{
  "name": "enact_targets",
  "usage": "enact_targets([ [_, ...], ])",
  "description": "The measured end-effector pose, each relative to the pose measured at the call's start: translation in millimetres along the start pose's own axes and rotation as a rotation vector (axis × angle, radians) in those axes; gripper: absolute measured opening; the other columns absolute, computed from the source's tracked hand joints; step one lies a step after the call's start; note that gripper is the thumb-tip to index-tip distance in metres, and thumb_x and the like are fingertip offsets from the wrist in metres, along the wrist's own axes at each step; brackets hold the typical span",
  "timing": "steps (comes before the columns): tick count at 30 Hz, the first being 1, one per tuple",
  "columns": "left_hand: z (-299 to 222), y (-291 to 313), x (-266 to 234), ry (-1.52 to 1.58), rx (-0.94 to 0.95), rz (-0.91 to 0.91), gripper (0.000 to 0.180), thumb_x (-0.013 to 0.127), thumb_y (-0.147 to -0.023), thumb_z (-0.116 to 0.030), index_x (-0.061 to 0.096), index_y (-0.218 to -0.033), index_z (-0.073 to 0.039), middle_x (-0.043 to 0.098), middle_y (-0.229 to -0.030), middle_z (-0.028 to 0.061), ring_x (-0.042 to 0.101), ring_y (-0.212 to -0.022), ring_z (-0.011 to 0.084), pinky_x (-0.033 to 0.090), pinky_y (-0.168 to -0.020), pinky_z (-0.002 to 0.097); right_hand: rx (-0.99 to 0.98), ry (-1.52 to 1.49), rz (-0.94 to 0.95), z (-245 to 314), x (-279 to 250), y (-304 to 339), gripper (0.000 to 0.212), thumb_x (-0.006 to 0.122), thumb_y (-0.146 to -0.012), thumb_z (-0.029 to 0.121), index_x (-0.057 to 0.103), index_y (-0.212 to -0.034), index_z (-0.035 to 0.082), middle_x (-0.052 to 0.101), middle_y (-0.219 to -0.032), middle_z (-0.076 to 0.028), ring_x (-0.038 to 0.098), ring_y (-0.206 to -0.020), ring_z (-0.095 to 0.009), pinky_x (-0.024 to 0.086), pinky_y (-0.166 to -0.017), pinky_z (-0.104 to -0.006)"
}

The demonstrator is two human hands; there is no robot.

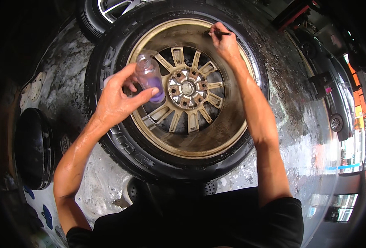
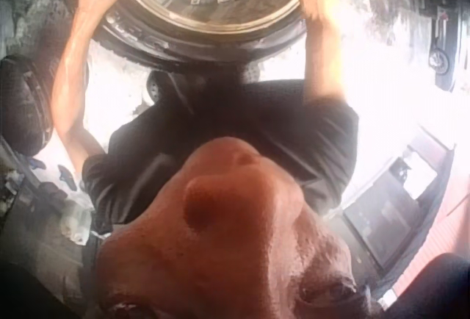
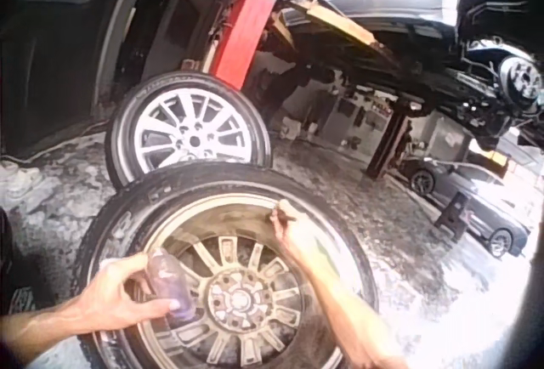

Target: The person scrubs a car tire and rim with a brush and cleaning solution, then rolls the tire to clean the sidewall. They continue scrubbing the rim with a small brush and applying solution from a bottle.

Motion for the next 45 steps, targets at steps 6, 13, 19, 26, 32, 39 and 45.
enact_targets([
  [6,-3,12,-13,0.0,0.018,-0.044,0.043,0.085,-0.077,-0.018,0.067,-0.113,-0.001,0.071,-0.094,0.0035,0.061,-0.08,0.0105,0.048,-0.071,0.0262,0.185,-0.183,-0.695,23,9,23,0.009,0.063,-0.094,0.008,0.062,-0.101,0.003,0.067,-0.079,-0.007,0.065,-0.074,-0.015,0.052,-0.067,-0.0307],
  [13,2,14,-23,0.052,-0.017,-0.088,0.047,0.085,-0.078,-0.017,0.066,-0.118,-0.002,0.072,-0.097,0.0041,0.063,-0.083,0.0099,0.05,-0.075,0.0248,0.277,-0.578,-0.434,51,78,5,0.011,0.063,-0.095,0.009,0.065,-0.103,0.002,0.071,-0.079,-0.01,0.07,-0.073,-0.016,0.056,-0.07,-0.0308],
  [19,3,11,-22,0.055,-0.015,-0.078,0.048,0.085,-0.079,-0.017,0.066,-0.12,-0.001,0.072,-0.101,0.0034,0.062,-0.084,0.0085,0.049,-0.077,0.0243,0.317,-0.4,-0.334,54,89,2,0.012,0.064,-0.093,0.017,0.068,-0.1,0.008,0.068,-0.076,-0.019,0.07,-0.072,-0.03,0.054,-0.071,-0.0415],
  [26,2,13,-28,0.06,-0.032,-0.11,0.046,0.085,-0.08,-0.015,0.065,-0.119,-0.001,0.071,-0.1,0.0032,0.062,-0.086,0.0099,0.049,-0.08,0.0263,0.107,-0.17,-0.383,75,77,-2,0.013,0.061,-0.094,0.011,0.07,-0.1,0.004,0.071,-0.086,-0.024,0.071,-0.083,-0.038,0.055,-0.078,-0.0436],
  [32,-1,13,-37,0.046,0.006,-0.173,0.043,0.084,-0.08,-0.018,0.067,-0.116,-0.002,0.07,-0.096,0.0025,0.06,-0.081,0.0089,0.049,-0.074,0.0249,0.283,-0.105,-0.401,73,60,-9,0.017,0.059,-0.096,0.015,0.07,-0.098,0.002,0.073,-0.084,-0.022,0.072,-0.078,-0.037,0.056,-0.073,-0.0451],
  [39,4,12,-48,0.049,-0.007,-0.191,0.041,0.083,-0.082,-0.017,0.067,-0.117,-0.003,0.071,-0.099,0.0028,0.064,-0.086,0.0096,0.049,-0.074,0.0248,0.262,-0.254,-0.423,89,70,-12,0.016,0.056,-0.097,0.013,0.069,-0.098,0.004,0.071,-0.082,-0.022,0.071,-0.077,-0.037,0.055,-0.073,-0.0441],
  [45,6,17,-52,0.049,-0.02,-0.188,0.043,0.083,-0.082,-0.017,0.066,-0.118,-0.003,0.072,-0.099,0.0025,0.064,-0.086,0.0089,0.05,-0.073,0.0239,0.155,-0.278,-0.218,101,78,-4,0.011,0.06,-0.095,0.009,0.069,-0.098,0.004,0.072,-0.093,-0.021,0.071,-0.081,-0.037,0.056,-0.074,-0.0441],
])
Point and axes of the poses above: each hand's wrist, its own y-axis away from the middle knuckle, its own x-axis out of the palm, z = x × y, the point moved 3 cm from there along -y, towards the middle knuckle
